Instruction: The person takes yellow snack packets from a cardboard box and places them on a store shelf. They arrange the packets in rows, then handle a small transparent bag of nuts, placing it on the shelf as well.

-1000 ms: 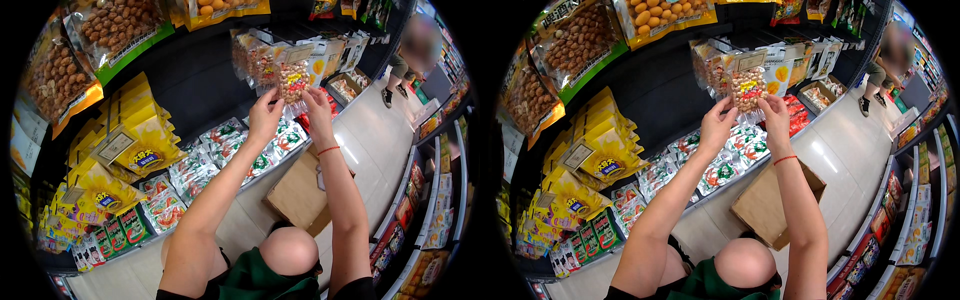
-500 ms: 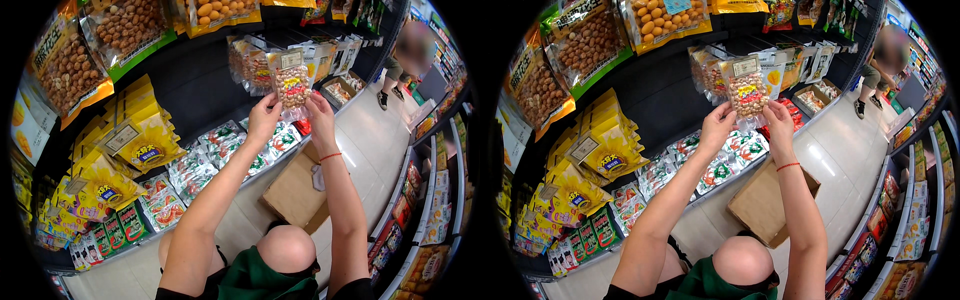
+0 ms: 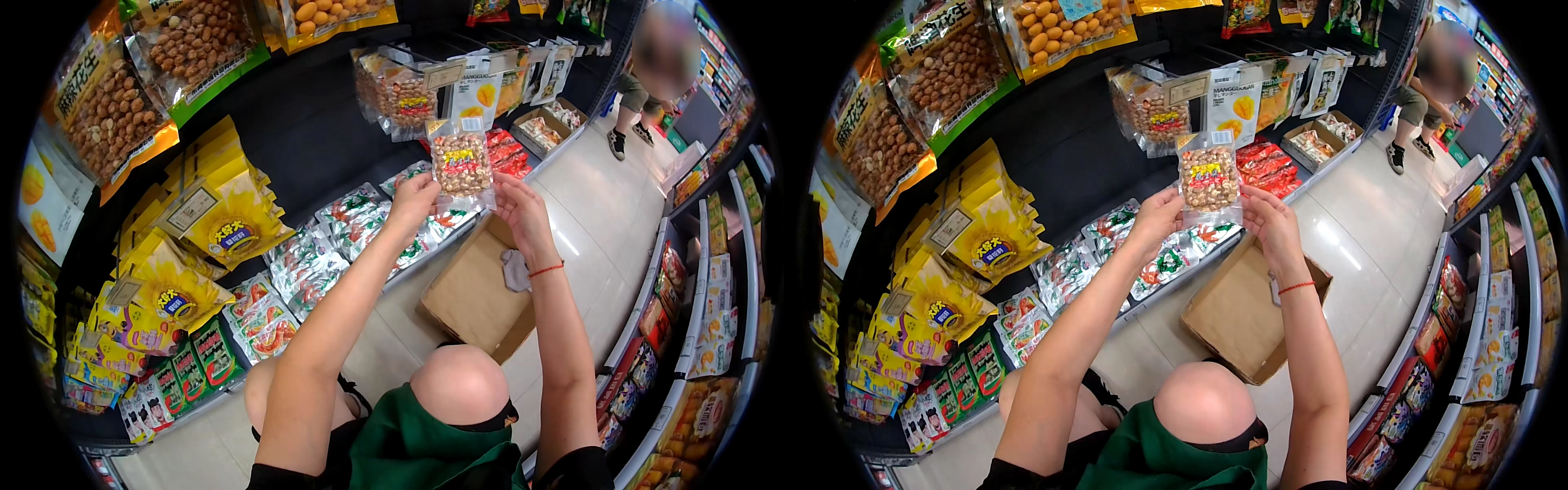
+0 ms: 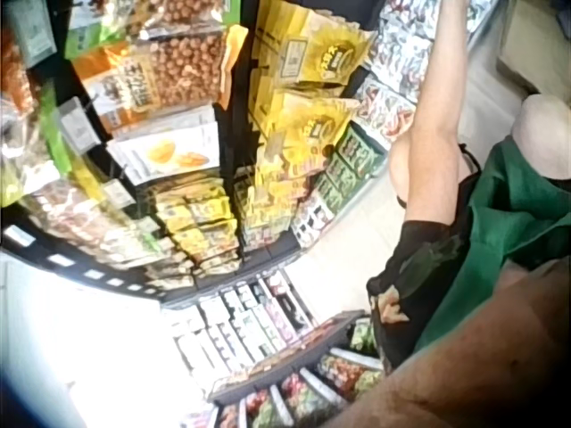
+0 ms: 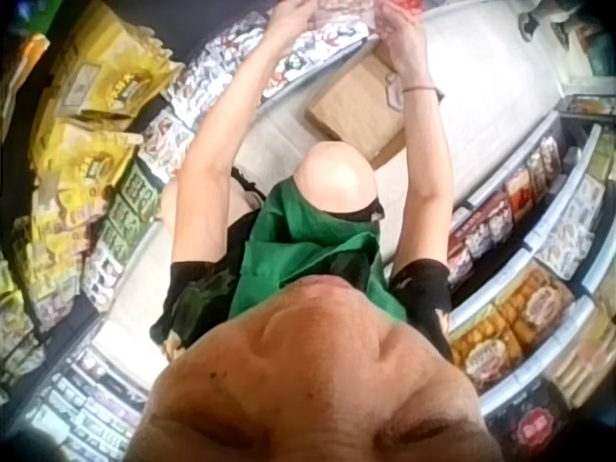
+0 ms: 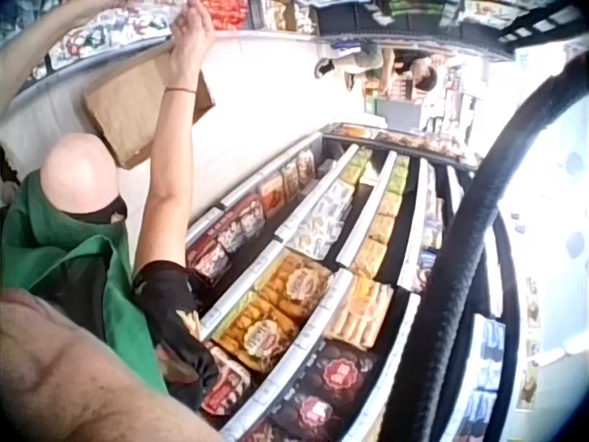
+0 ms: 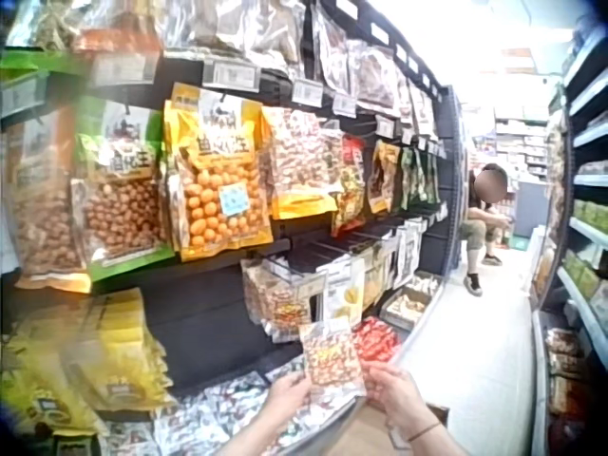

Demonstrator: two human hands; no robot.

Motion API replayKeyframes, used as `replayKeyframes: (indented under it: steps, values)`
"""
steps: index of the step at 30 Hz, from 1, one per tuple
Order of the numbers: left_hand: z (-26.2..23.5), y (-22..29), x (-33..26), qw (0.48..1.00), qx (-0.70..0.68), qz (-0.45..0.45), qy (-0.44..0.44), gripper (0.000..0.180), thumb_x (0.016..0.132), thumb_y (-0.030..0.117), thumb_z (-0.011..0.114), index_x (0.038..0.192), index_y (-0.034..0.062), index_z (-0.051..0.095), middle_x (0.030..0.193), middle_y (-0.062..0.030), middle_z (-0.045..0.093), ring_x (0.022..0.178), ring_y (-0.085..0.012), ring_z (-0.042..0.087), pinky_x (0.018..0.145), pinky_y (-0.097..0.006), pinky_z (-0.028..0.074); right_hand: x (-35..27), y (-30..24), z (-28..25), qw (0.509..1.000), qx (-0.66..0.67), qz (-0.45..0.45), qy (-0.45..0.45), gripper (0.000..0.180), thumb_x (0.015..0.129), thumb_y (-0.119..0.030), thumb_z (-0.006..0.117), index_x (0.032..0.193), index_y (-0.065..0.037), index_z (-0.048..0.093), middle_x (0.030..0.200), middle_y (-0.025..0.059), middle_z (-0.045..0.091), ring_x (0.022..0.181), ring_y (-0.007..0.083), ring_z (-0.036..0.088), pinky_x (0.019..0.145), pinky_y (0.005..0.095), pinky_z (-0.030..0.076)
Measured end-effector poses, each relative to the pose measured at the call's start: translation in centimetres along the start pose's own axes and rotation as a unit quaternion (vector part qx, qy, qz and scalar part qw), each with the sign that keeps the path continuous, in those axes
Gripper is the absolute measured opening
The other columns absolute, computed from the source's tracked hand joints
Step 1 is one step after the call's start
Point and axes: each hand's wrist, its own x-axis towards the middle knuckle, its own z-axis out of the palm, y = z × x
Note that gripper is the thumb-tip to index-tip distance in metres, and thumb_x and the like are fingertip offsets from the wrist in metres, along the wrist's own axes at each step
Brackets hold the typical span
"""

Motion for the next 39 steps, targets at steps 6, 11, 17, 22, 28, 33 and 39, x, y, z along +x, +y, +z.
replayKeyframes:
  steps: [6,11,17,22,28,33,39]
  values:
    - [0.8,0.9,-1.2,0.999,-0.031,-0.032,-0.031,0.022,0.092,0.014,0.046,0.104,-0.0004,0.057,0.098,-0.0043,0.062,0.083,-0.0113,0.061,0.072,-0.024,0.051,-3.1,-1.1,0.6,1.0,0.011,-0.009,-0.007,0.034,0.087,0.0,0.053,0.12,0.002,0.052,0.107,0.0079,0.063,0.094,0.0138,0.06,0.082,0.0263,0.049]
    - [1.2,2.4,-2.7,0.995,-0.039,-0.057,-0.066,0.023,0.091,0.015,0.046,0.106,0.0013,0.056,0.099,-0.0056,0.062,0.086,-0.0126,0.061,0.075,-0.027,0.051,-5.2,-1.6,0.5,0.999,0.027,-0.021,-0.042,0.039,0.084,0.005,0.054,0.123,0.002,0.051,0.112,0.0093,0.06,0.097,0.0151,0.06,0.085,0.0274,0.049]
    - [0.4,4.2,-5.1,0.988,-0.072,-0.074,-0.112,0.024,0.092,0.012,0.045,0.111,0.0009,0.053,0.109,-0.0091,0.06,0.095,-0.0143,0.06,0.082,-0.03,0.05,-7.6,-2.7,2.7,0.998,0.015,-0.037,-0.054,0.044,0.081,0.006,0.059,0.124,0.002,0.05,0.114,0.011,0.059,0.103,0.0159,0.058,0.087,0.0272,0.048]
    - [0.2,4.4,-6.1,0.983,-0.104,-0.074,-0.135,0.028,0.093,0.015,0.042,0.115,0.0012,0.052,0.109,-0.0096,0.06,0.096,-0.0151,0.06,0.085,-0.031,0.05,-9.0,-3.6,4.2,0.997,0.009,-0.056,-0.056,0.044,0.08,0.005,0.061,0.123,0.002,0.051,0.113,0.0115,0.059,0.102,0.0158,0.058,0.087,0.0278,0.048]
    - [0.6,4.2,-7.3,0.979,-0.134,-0.087,-0.128,0.031,0.094,0.021,0.04,0.117,0.0028,0.051,0.11,-0.0087,0.06,0.098,-0.0171,0.059,0.09,-0.035,0.047,-11.0,-4.4,6.3,0.995,-0.015,-0.075,-0.071,0.042,0.081,0.003,0.062,0.121,0.002,0.051,0.111,0.0117,0.06,0.1,0.0169,0.06,0.086,0.0274,0.049]
    - [1.7,4.9,-8.5,0.981,-0.144,-0.068,-0.113,0.031,0.095,0.023,0.04,0.116,0.0051,0.053,0.108,-0.0057,0.061,0.097,-0.0148,0.059,0.087,-0.033,0.047,-12.2,-4.7,8.0,0.992,-0.03,-0.089,-0.083,0.041,0.081,0.002,0.063,0.121,0.002,0.05,0.108,0.0117,0.06,0.097,0.017,0.061,0.083,0.0264,0.05]
    - [1.6,4.8,-8.6,0.984,-0.132,-0.062,-0.106,0.031,0.096,0.024,0.035,0.113,0.0062,0.054,0.107,-0.0052,0.061,0.096,-0.0138,0.058,0.086,-0.03,0.045,-12.6,-4.5,9.4,0.99,-0.01,-0.081,-0.117,0.038,0.083,-0.001,0.062,0.119,0.002,0.05,0.104,0.011,0.061,0.094,0.0159,0.062,0.081,0.0267,0.051]
